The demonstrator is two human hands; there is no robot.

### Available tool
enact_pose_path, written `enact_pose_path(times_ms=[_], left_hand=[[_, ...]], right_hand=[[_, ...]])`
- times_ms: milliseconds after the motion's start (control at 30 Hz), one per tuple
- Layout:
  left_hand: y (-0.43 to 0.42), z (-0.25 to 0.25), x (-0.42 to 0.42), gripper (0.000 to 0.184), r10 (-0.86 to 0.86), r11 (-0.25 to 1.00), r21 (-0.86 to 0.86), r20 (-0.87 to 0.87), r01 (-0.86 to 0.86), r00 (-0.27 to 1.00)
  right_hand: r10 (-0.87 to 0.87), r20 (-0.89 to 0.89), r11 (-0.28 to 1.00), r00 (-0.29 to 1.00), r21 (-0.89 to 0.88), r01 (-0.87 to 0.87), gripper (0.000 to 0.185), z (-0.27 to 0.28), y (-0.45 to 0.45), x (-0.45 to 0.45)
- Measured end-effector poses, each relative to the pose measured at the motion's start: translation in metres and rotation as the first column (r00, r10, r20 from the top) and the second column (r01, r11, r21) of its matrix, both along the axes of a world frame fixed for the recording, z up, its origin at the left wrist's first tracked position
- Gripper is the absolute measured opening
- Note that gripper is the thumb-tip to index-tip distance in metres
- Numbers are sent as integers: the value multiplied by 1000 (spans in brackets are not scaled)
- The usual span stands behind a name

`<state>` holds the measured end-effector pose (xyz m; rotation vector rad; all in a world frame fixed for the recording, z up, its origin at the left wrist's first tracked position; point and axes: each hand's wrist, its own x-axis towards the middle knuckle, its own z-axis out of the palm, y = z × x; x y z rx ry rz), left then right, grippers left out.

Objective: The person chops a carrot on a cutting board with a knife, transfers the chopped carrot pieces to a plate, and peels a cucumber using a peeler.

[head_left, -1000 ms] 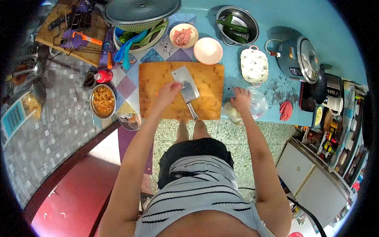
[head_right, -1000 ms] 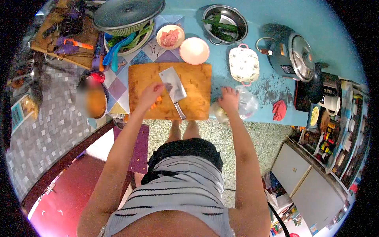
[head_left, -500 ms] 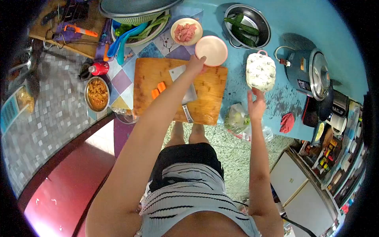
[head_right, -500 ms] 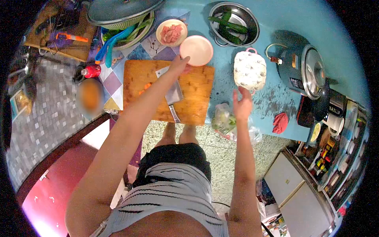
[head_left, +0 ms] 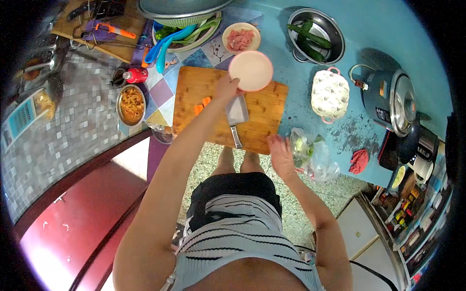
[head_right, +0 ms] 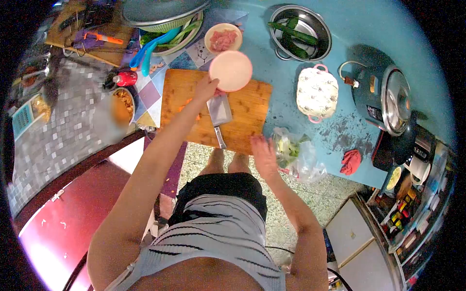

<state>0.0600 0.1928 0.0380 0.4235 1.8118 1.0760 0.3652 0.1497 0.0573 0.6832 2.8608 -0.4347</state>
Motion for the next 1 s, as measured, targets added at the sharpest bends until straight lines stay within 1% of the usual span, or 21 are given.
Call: enact_pose_path(times_ms=[67, 200, 267, 300, 367, 400, 467, 500, 567, 600, 633, 667, 700, 733, 767, 800, 867, 900, 933, 967, 1000], left_hand=[[-30, -9, -17, 30, 152, 988, -61, 143, -145, 978], [-81, -16, -52, 31, 270, 962, -50, 61, -268, 961], [-102, -6, -66, 31, 396, 918, 13, 58, -397, 916], [-111, -8, -75, 31, 400, 916, 11, 56, -401, 915], [-131, -21, -94, 31, 608, 788, 6, 147, -616, 780], [-144, -33, -108, 31, 611, 786, 1, 146, -618, 778], [-159, -53, -133, 32, 726, 681, -93, 221, -727, 651], [-153, -41, -133, 31, 786, 611, -79, 185, -788, 591], [-155, -50, -148, 31, 779, 600, -23, 244, -800, 578], [-158, -58, -160, 30, 777, 572, 32, 300, -819, 554], [-163, -73, -176, 30, 769, 582, -13, 333, -813, 546], [-164, -74, -176, 30, 767, 586, -22, 336, -810, 546], [-161, -72, -176, 31, 791, 567, -8, 282, -823, 543], [-157, -68, -175, 31, 809, 554, 6, 229, -832, 541], [-156, -64, -175, 30, 757, 632, -11, 222, -775, 614], [-157, -63, -176, 30, 744, 647, -20, 235, -762, 625], [-162, -59, -173, 30, 747, 587, -107, 453, -802, 486], [-159, -49, -163, 31, 748, 618, -104, 383, -779, 542], [-162, -47, -148, 31, 747, 622, -121, 386, -773, 540], [-165, -43, -134, 29, 710, 678, -38, 295, -734, 640], [-165, -38, -120, 27, 657, 735, 46, 196, -676, 728]], right_hand=[[96, 175, 974, 980, 186, -128, 53, -21, 13, 26], [87, 226, 970, 970, 203, -134, 51, -20, 42, 42], [-72, 235, 971, 969, 237, 15, 48, -29, 57, 45], [-68, 234, 972, 970, 235, 11, 48, -33, 66, 47], [-194, 201, 944, 960, 305, 127, 40, -33, 83, 51], [-191, 204, 945, 960, 301, 124, 40, -28, 91, 50], [-436, 354, 899, 827, 217, 381, 34, -16, 110, 43], [-445, 354, 894, 823, 221, 389, 34, -21, 117, 43], [-681, -76, 730, 728, 3, 683, 31, -33, 130, 50], [-688, -73, 723, 722, 9, 690, 31, -42, 143, 50], [-925, 26, 330, 380, -443, 834, 33, -53, 158, 50], [-958, 285, -187, 43, -726, 662, 36, -61, 168, 46], [-958, 285, -191, 33, -719, 668, 36, -57, 171, 33], [-893, 401, -450, -207, -819, 356, 36, -44, 169, 17], [-744, 550, -580, -379, -814, -42, 37, -38, 169, 7], [-739, 541, -576, -401, -817, -40, 37, -43, 172, 3], [-707, 508, -514, -493, -847, -135, 32, -59, 186, -3], [-707, 499, -511, -501, -850, -125, 32, -69, 194, -6], [-758, 393, -470, -521, -882, 19, 29, -78, 196, -5], [-799, 289, -427, -528, -890, 160, 27, -86, 190, -1], [-788, 289, -436, -543, -886, 161, 27, -85, 183, -3]])
